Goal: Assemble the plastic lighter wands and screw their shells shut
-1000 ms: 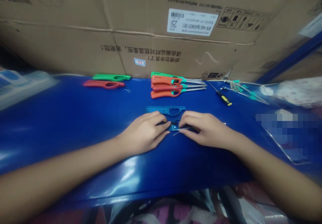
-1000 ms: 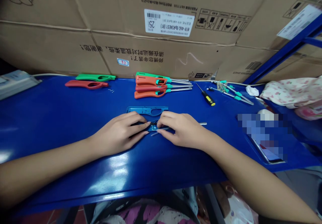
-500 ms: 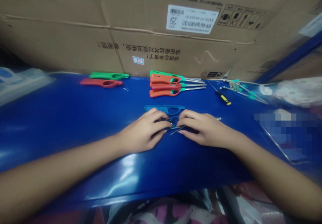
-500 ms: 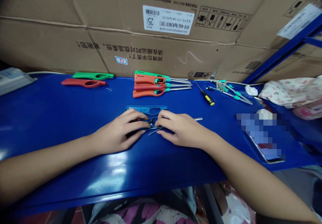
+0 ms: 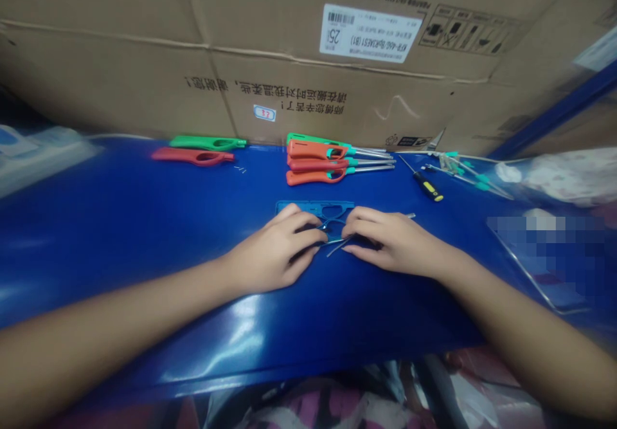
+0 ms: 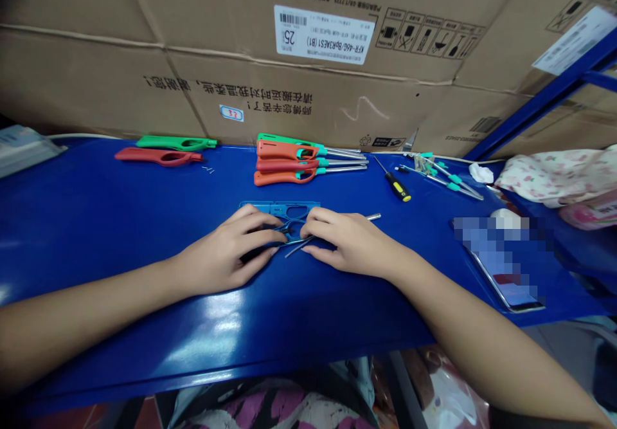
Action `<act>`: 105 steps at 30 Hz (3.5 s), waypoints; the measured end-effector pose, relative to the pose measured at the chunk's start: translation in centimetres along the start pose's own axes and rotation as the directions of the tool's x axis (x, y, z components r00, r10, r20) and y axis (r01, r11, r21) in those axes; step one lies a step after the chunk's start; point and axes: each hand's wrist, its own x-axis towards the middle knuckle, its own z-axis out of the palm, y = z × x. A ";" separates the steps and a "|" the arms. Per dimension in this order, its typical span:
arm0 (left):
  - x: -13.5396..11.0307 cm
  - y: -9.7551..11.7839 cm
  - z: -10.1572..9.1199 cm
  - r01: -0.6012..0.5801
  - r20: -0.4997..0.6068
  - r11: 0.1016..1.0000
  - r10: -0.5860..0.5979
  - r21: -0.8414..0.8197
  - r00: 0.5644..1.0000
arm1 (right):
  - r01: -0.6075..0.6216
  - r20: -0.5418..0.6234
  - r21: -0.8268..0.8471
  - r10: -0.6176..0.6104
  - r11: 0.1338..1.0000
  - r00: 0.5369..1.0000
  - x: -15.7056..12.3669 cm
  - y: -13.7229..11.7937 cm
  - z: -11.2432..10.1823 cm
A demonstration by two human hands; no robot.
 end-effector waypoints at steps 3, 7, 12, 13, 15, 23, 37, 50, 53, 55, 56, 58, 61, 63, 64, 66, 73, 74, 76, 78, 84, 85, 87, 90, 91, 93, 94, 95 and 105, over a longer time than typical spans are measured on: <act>0.0 0.0 0.0 0.005 0.006 1.000 -0.005 0.004 1.000 | 0.011 0.008 0.005 -0.011 1.000 1.000 0.0 0.0 0.0; 0.0 0.0 -0.1 0.010 0.006 1.000 -0.010 0.014 1.000 | 0.020 0.007 0.023 -0.020 1.000 1.000 -0.1 -0.1 -0.1; -0.1 -0.1 0.0 0.012 0.011 1.000 -0.012 0.009 1.000 | 0.054 0.006 0.021 -0.054 0.998 0.999 -0.2 0.1 -0.1; -0.1 -0.1 0.0 0.013 0.013 1.000 -0.013 0.008 1.000 | 0.057 0.004 0.021 -0.057 0.998 0.998 -0.3 0.1 -0.1; -0.1 -0.1 0.0 0.014 0.019 1.000 -0.014 0.007 1.000 | 0.059 -0.001 0.025 -0.059 0.998 0.998 -0.2 0.1 -0.1; -0.1 -0.2 0.0 0.014 0.025 1.000 -0.014 0.001 1.000 | 0.080 0.015 0.031 -0.081 0.996 0.997 -0.2 -0.1 0.2; 0.0 -0.2 0.0 0.001 0.036 1.000 -0.001 -0.002 0.999 | -0.027 -0.050 0.116 0.033 0.993 0.998 -0.1 0.0 0.1; -0.1 -0.1 0.0 -0.009 0.033 1.000 0.009 0.009 0.999 | -0.006 -0.060 0.109 0.012 0.994 0.998 -0.1 0.3 0.4; -0.1 -0.2 0.0 -0.004 0.031 1.000 0.004 0.007 0.999 | -0.009 -0.061 0.102 0.015 0.995 0.998 -0.1 0.3 0.4; -0.1 -0.2 0.0 -0.009 0.031 1.000 0.009 0.005 0.999 | -0.013 -0.058 0.093 0.019 0.996 0.998 -0.1 0.3 0.3; -0.1 -0.2 0.0 -0.014 0.034 1.000 0.013 0.008 0.999 | -0.015 -0.056 0.087 0.020 0.996 0.998 -0.1 0.3 0.3; -0.1 -0.2 0.0 -0.024 0.046 1.000 0.023 0.018 0.999 | -0.020 -0.050 0.080 0.024 0.997 0.998 -0.1 0.2 0.2; -0.1 -0.3 0.1 -0.023 0.062 0.999 0.021 0.031 0.998 | -0.024 -0.041 0.080 0.027 0.997 0.999 -0.1 0.1 0.1; -0.1 -0.3 0.1 -0.016 0.065 0.999 0.014 0.033 0.998 | -0.022 -0.041 0.075 0.025 0.997 0.999 -0.1 0.2 0.1; -0.1 -0.3 0.1 -0.013 0.065 0.999 0.011 0.033 0.998 | -0.019 -0.041 0.071 0.022 0.997 0.999 -0.1 0.2 0.1; -0.1 -0.3 0.1 -0.014 0.065 0.999 0.011 0.033 0.998 | -0.015 -0.044 0.063 0.018 0.998 0.999 -0.1 0.2 0.1; -0.1 -0.3 0.1 -0.015 0.072 0.999 0.012 0.042 0.997 | -0.017 -0.049 0.051 0.019 0.999 0.999 -0.2 0.2 0.1; -0.1 -0.3 0.1 -0.015 0.074 0.999 0.011 0.044 0.997 | -0.016 -0.049 0.051 0.019 0.999 0.999 -0.2 0.2 0.1; -0.1 -0.3 0.1 -0.020 0.072 0.999 0.016 0.045 0.997 | -0.011 -0.049 0.055 0.013 0.998 0.999 -0.2 0.2 0.1; 0.0 -0.3 0.1 -0.028 0.066 0.999 0.025 0.044 0.998 | -0.006 -0.048 0.059 0.009 0.998 0.999 -0.2 0.2 0.1; 0.0 -0.3 0.1 -0.024 0.067 0.999 0.021 0.040 0.998 | -0.011 -0.054 0.027 0.013 1.000 0.998 -0.2 0.0 0.0; 0.0 -0.3 0.1 -0.022 0.069 0.999 0.019 0.039 0.997 | -0.009 -0.063 0.016 0.010 1.000 0.998 -0.2 0.1 0.0; -0.1 -0.3 0.1 -0.019 0.067 0.999 0.017 0.039 0.998 | -0.004 -0.077 -0.002 0.004 1.000 0.997 -0.2 0.2 -0.1; -0.1 -0.3 0.2 -0.026 0.059 0.999 0.024 0.039 0.998 | -0.003 -0.085 -0.020 0.001 1.000 0.996 -0.3 0.3 -0.1; -0.1 -0.3 0.2 -0.028 0.060 0.999 0.025 0.041 0.998 | -0.004 -0.089 -0.028 0.002 1.000 0.996 -0.3 0.4 -0.2; 0.0 -0.4 0.1 -0.029 0.067 0.999 0.026 0.046 0.997 | -0.004 -0.099 -0.052 -0.001 0.999 0.995 -0.3 0.4 -0.2; 0.0 -0.4 0.1 -0.029 0.069 0.998 0.025 0.049 0.997 | -0.003 -0.103 -0.065 -0.003 0.998 0.995 -0.3 0.3 -0.2; 0.0 -0.4 0.1 -0.030 0.071 0.998 0.026 0.052 0.997 | -0.002 -0.107 -0.078 -0.006 0.997 0.994 -0.3 0.3 -0.3; -0.1 -0.4 0.1 -0.051 0.063 0.997 0.048 0.056 0.997 | 0.034 -0.115 -0.171 -0.055 0.985 0.992 -0.5 0.1 -0.4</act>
